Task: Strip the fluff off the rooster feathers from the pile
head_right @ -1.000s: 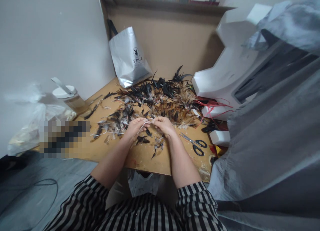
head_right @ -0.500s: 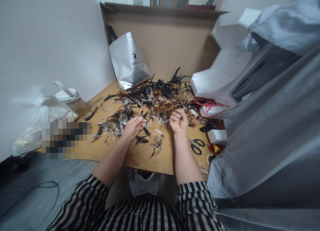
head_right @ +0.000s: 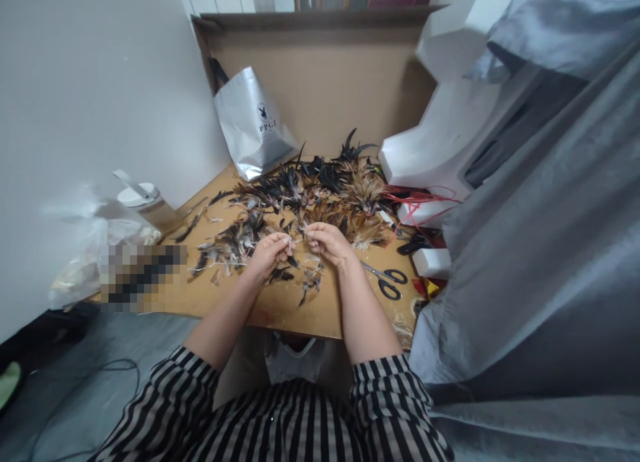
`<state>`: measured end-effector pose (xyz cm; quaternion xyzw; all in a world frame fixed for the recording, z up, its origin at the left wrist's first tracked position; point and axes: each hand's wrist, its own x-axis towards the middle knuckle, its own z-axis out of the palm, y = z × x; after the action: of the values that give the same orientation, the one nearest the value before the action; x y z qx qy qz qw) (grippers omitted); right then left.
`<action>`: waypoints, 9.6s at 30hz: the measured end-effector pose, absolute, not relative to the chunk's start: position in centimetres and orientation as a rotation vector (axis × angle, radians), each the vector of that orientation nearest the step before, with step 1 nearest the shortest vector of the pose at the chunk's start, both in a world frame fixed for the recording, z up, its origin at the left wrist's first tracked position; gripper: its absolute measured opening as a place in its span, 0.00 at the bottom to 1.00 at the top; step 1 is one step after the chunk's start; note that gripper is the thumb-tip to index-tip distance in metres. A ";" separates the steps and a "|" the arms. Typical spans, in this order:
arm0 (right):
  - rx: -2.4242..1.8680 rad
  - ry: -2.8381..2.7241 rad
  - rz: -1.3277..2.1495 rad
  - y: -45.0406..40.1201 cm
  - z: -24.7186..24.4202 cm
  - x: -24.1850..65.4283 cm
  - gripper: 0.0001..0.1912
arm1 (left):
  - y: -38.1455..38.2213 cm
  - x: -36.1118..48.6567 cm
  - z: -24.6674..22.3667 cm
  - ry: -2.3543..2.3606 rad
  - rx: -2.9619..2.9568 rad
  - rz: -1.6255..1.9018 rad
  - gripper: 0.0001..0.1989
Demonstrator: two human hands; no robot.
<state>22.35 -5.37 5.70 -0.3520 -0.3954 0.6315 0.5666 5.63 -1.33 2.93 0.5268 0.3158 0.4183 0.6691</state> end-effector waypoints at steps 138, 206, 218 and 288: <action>-1.421 -1.367 0.668 -5.7 3.3 19.1 0.11 | -1.8 5.9 1.5 0.859 1.244 1.049 0.14; -1.410 -1.192 0.934 -5.8 3.5 18.8 0.12 | -1.2 5.6 0.8 0.780 1.167 0.957 0.13; -1.408 -1.222 0.878 -5.5 2.9 18.7 0.12 | -1.3 5.6 1.0 0.770 1.169 0.990 0.14; -0.884 -1.147 1.623 -7.6 5.3 22.6 0.09 | -0.8 4.4 1.8 0.534 0.836 0.962 0.12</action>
<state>22.56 -7.56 5.30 -0.3597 -0.4671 0.6606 0.4648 4.36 -0.79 1.78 0.3854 0.2465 0.4436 0.7707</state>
